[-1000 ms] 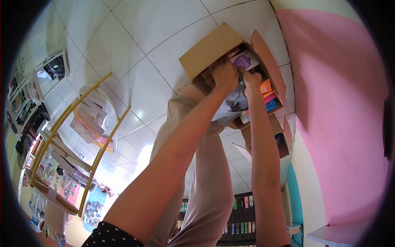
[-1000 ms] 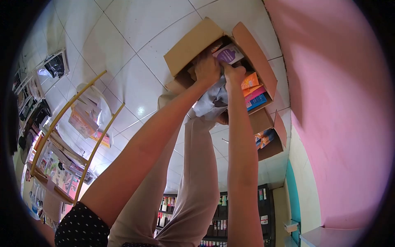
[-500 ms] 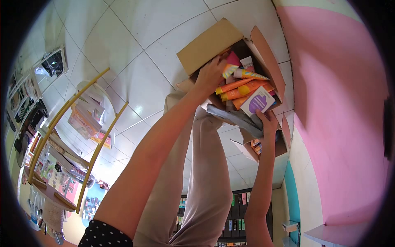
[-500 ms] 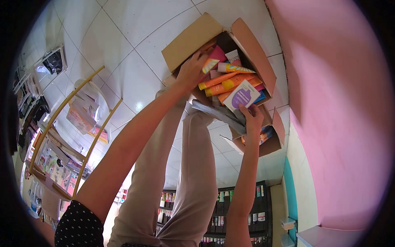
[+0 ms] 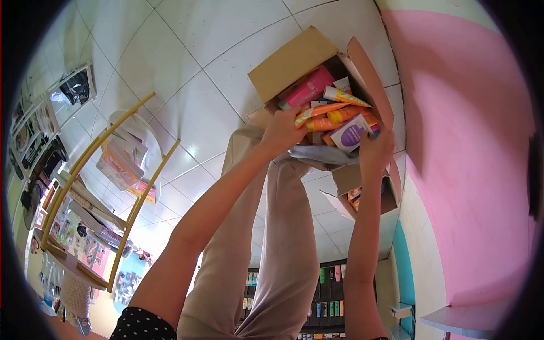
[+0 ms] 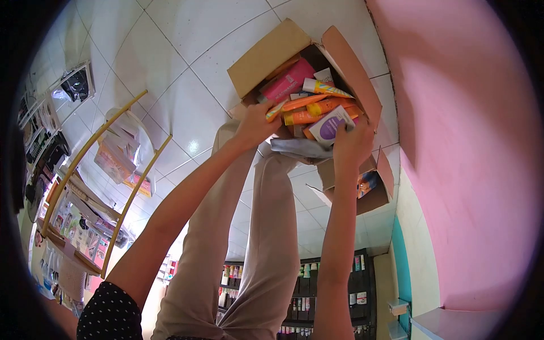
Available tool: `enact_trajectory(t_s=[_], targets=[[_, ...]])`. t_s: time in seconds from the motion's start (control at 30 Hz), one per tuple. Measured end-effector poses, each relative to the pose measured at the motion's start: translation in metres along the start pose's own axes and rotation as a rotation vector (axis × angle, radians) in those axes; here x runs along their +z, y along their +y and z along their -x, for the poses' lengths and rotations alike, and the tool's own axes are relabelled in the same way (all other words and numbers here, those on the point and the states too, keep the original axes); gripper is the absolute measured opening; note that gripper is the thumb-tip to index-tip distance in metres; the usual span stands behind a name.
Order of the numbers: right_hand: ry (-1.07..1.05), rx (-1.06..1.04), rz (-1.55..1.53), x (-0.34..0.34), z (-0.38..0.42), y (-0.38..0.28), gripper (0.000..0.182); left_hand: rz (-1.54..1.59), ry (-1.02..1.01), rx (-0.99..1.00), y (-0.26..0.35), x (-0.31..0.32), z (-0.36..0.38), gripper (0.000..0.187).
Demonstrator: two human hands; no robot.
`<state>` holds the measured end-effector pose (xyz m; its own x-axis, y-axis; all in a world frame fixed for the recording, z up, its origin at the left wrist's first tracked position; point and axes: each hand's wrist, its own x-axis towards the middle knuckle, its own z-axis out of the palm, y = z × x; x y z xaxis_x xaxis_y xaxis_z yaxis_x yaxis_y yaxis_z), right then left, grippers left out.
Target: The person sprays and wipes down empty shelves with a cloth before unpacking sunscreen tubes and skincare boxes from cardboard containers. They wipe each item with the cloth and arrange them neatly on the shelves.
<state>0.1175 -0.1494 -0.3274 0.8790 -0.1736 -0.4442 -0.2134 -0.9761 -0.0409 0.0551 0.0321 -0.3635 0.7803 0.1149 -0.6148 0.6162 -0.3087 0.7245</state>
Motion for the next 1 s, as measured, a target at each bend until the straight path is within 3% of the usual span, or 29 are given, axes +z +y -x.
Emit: enact_trajectory(t_s=[0.07, 0.13, 0.17, 0.23, 0.27, 0.33, 0.37, 0.43, 0.57, 0.63, 0.8, 1.0], targets=[[-0.011, -0.154, -0.074, -0.004, -0.019, -0.029, 0.039, 0.02, -0.039, -0.006, -0.004, -0.002, 0.011, 0.015], [-0.012, -0.489, -0.058, 0.026, -0.044, -0.033, 0.035, 0.106, -0.092, -0.08, -0.009, -0.003, 0.021, 0.012], [-0.009, -0.488, -0.059, 0.032, -0.053, -0.04, 0.035, 0.105, -0.093, -0.077, -0.011, -0.003, 0.027, 0.012], [-0.276, -0.396, 0.248, 0.041, -0.067, -0.054, 0.028, 0.222, -0.145, -0.217, -0.012, -0.008, 0.038, 0.016], [-0.273, -0.396, 0.243, 0.044, -0.073, -0.059, 0.028, 0.217, -0.143, -0.214, -0.013, -0.013, 0.041, 0.016], [-0.283, -0.41, 0.353, 0.049, -0.078, -0.057, 0.023, 0.676, -0.304, -0.534, -0.01, -0.024, 0.051, 0.024], [-0.281, -0.409, 0.355, 0.049, -0.075, -0.053, 0.023, 0.677, -0.306, -0.533, -0.011, -0.027, 0.057, 0.024], [-0.13, -0.475, 0.154, 0.039, -0.064, -0.052, 0.038, 1.01, -0.326, -0.722, -0.011, -0.033, 0.066, 0.034], [0.028, -0.595, -0.201, -0.014, 0.004, -0.047, 0.034, 0.938, -0.337, -0.601, 0.01, -0.055, 0.085, 0.035], [0.035, -0.518, -0.197, -0.038, 0.043, -0.042, 0.04, 0.937, -0.338, -0.586, 0.03, -0.067, 0.096, 0.036], [-0.025, -0.26, -0.209, -0.054, 0.079, -0.006, 0.038, 0.868, -0.287, -0.51, 0.054, -0.083, 0.12, 0.038], [-0.142, -0.386, -0.411, -0.14, 0.154, -0.006, 0.037, 0.757, -0.312, -0.394, 0.076, -0.092, 0.166, 0.03]])
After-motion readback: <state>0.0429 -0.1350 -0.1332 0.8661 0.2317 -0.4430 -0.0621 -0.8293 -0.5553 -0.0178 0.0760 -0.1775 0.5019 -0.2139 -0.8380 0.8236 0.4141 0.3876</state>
